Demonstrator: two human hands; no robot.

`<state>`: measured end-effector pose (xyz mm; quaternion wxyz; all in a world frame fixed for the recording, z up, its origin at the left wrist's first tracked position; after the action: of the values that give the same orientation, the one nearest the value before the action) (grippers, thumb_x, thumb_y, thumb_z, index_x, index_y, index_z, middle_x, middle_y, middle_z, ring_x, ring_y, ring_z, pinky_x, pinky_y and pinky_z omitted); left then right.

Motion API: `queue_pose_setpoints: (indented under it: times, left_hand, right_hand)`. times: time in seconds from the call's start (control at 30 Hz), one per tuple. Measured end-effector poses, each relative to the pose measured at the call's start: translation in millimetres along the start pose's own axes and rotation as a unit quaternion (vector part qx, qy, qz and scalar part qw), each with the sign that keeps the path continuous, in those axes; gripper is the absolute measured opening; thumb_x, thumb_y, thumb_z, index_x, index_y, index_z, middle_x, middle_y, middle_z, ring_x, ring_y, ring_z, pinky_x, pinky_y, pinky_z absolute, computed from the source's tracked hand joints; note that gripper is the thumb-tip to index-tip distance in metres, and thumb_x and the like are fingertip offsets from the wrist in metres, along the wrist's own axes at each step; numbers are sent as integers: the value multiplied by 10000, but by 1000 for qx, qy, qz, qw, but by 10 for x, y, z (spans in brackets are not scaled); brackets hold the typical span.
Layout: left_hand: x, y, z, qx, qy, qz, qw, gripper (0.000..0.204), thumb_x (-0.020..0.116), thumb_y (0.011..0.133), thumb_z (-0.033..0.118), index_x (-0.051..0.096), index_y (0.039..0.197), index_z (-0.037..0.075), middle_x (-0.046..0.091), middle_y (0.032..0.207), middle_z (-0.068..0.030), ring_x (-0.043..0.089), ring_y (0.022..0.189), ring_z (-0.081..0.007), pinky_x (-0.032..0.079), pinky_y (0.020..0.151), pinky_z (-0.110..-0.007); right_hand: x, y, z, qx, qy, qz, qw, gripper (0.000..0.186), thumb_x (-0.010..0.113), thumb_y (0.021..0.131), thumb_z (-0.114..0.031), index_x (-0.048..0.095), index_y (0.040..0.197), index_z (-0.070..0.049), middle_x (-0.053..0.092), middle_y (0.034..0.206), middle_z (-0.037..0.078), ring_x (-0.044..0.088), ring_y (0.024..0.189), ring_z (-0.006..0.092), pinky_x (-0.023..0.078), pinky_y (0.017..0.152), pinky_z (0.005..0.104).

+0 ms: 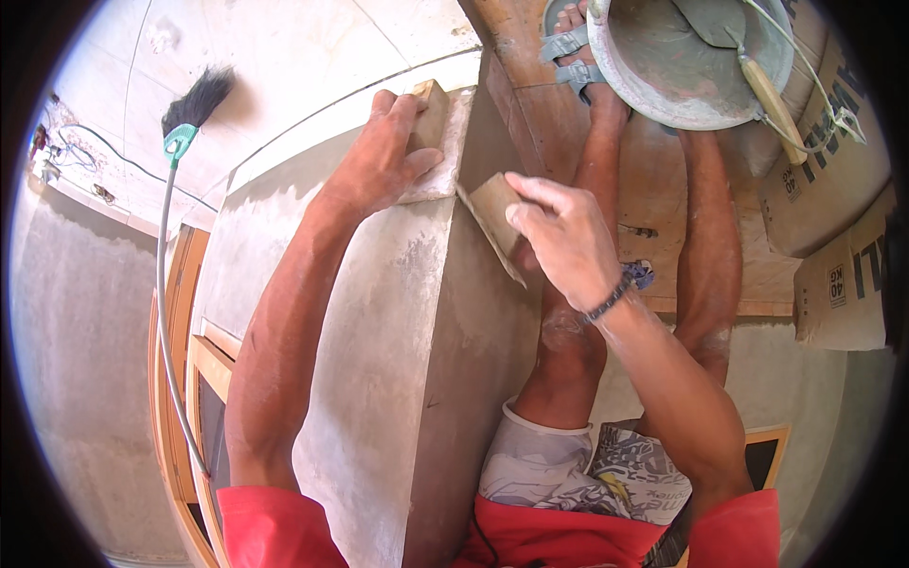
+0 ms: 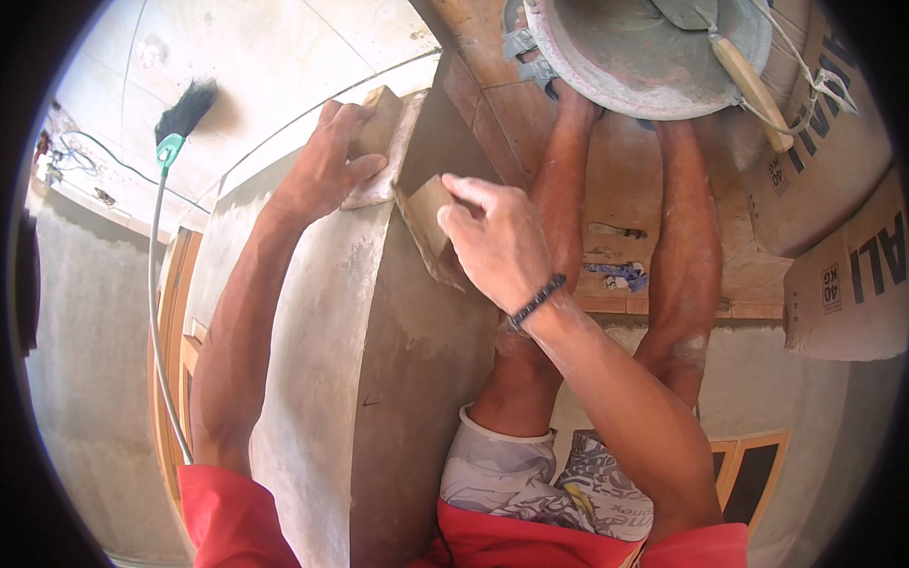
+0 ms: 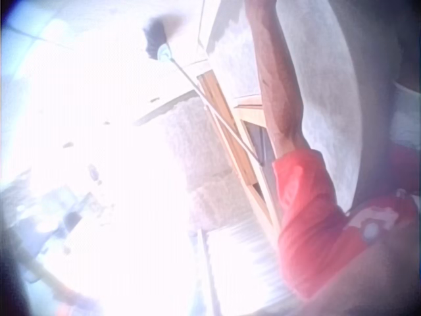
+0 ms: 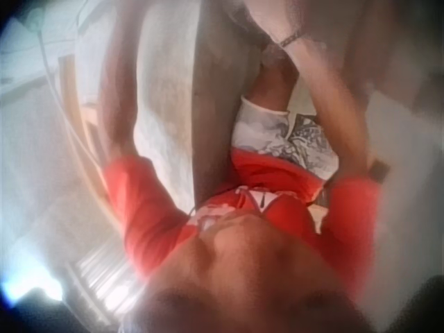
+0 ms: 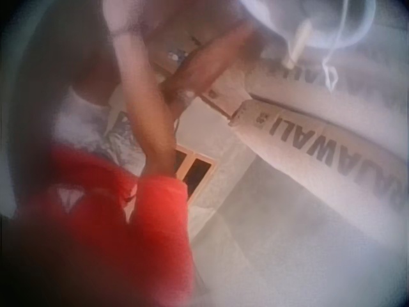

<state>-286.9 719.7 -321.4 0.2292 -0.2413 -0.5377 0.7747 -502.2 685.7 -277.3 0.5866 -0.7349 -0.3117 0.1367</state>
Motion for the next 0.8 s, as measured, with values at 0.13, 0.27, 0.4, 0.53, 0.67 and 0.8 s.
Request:
queue_pose_setpoints:
  times: [0.13,0.27,0.4,0.53,0.67,0.8]
  left_hand:
    - [-9,-13,-47,28,4,3,1000,547,694,818,133,445,1259,-76,447,1138,-230,548,987,-379,470,905,-431]
    - [-6,-3,-12,18,7,1,1000,520,693,835,127,452,1265,-38,458,1155,-203,516,1055,-358,439,936,-418]
    - [-2,-5,-22,27,16,8,999,509,693,842,123,455,1270,-18,467,1166,-191,499,1094,-347,420,955,-412]
    - [-6,-13,9,14,-3,5,1000,510,697,838,118,459,1268,-16,471,1168,-194,500,1095,-347,418,956,-411]
    - [5,-3,-27,25,5,10,1000,509,698,834,112,461,1265,-22,473,1163,-198,503,1093,-346,422,956,-410]
    - [15,6,-19,16,3,6,1000,513,696,833,109,459,1266,-30,472,1153,-205,508,1091,-345,430,955,-410]
  right_hand:
    - [-309,-59,-75,50,81,-35,995,377,570,891,-97,603,1233,56,658,1074,70,591,918,83,472,835,235]
    - [-391,143,31,145,236,14,961,421,596,890,-137,565,1258,65,631,846,84,611,670,90,506,551,252]
    - [-166,155,-22,138,101,42,984,468,630,853,-175,567,1270,26,653,869,125,628,698,127,523,594,273]
    - [28,132,37,69,-41,100,992,494,647,807,-203,573,1252,0,681,992,198,660,861,300,520,817,363]
    - [200,50,-75,24,-62,125,990,449,640,810,-162,583,1222,7,660,1082,237,647,990,357,507,885,397]
    - [282,-27,-196,7,-65,125,990,438,639,814,-130,576,1222,15,646,1098,241,635,1011,372,506,897,412]
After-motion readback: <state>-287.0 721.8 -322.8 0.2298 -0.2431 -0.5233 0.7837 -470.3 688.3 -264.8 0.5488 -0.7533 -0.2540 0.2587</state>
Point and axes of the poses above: each hand's wrist, its own y-axis towards the middle knuckle, its own x-axis out of the palm, z = x × y, the point moved 3 cm from there along y, towards the middle knuckle
